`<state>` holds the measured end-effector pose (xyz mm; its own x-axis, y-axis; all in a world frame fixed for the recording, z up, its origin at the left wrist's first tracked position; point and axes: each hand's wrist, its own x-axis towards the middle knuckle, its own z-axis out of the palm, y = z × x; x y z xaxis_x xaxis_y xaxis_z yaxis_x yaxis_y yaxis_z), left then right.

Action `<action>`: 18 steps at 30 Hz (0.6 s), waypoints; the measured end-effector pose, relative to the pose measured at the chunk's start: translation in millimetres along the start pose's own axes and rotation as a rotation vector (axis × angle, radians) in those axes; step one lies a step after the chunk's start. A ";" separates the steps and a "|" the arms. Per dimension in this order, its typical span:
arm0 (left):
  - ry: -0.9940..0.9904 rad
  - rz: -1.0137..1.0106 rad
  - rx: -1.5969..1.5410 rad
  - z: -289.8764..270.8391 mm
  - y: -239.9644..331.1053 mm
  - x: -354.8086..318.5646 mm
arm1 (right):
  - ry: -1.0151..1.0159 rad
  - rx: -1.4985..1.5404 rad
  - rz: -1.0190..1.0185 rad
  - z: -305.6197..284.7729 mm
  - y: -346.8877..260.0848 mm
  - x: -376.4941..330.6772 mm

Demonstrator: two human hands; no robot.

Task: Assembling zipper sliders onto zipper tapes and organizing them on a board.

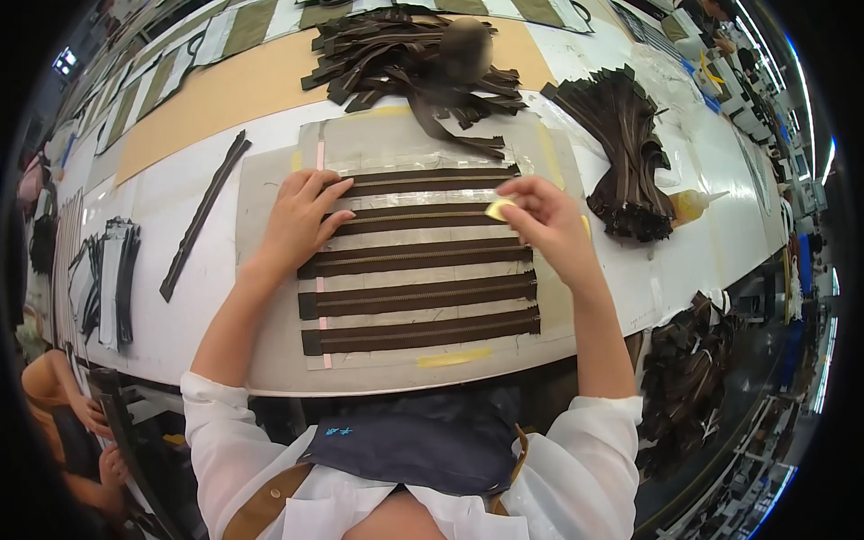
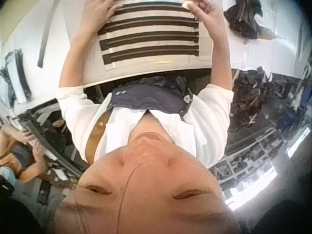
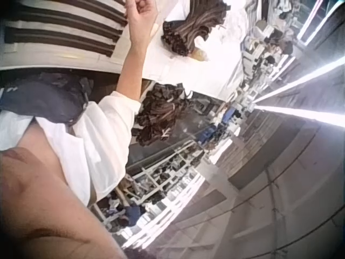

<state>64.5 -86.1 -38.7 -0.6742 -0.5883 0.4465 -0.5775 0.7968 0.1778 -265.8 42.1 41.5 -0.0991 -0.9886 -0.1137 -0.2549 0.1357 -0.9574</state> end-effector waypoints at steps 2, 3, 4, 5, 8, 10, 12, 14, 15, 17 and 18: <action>-0.030 -0.005 -0.016 5.9 1.1 1.5 | -0.137 0.007 -0.008 31.5 -7.2 32.6; -0.033 -0.014 -0.019 10.4 1.4 2.6 | -0.192 0.003 -0.025 45.9 -5.0 49.6; -0.009 -0.011 -0.034 8.5 3.3 4.2 | -0.206 -0.007 -0.019 60.0 -10.1 62.8; 0.006 -0.019 -0.045 8.5 2.7 1.9 | -0.230 -0.010 -0.008 75.5 -8.9 78.5; 0.028 -0.025 -0.075 10.6 3.0 1.7 | -0.267 -0.106 -0.119 105.0 11.2 120.1; 0.040 -0.035 -0.089 12.2 3.0 2.3 | -0.252 -0.139 -0.129 117.7 23.4 134.6; 0.051 -0.050 -0.101 11.4 1.4 1.2 | -0.217 -0.204 -0.141 126.7 30.2 144.5; 0.040 -0.051 -0.117 10.9 -0.2 0.5 | -0.214 -0.203 -0.124 129.8 34.3 146.5; 0.040 -0.066 -0.122 11.1 -1.2 -0.5 | -0.196 -0.196 -0.113 131.3 34.8 146.3; 0.064 -0.063 -0.135 12.1 -2.7 -1.6 | -0.208 -0.194 -0.102 133.0 33.3 145.7; 0.065 -0.071 -0.141 12.8 -3.4 -1.8 | -0.206 -0.186 -0.098 133.1 32.3 145.4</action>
<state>61.8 -89.5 -51.4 -0.6006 -0.6371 0.4831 -0.5488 0.7679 0.3304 -160.4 -106.1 -41.4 0.1274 -0.9875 -0.0927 -0.4272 0.0297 -0.9037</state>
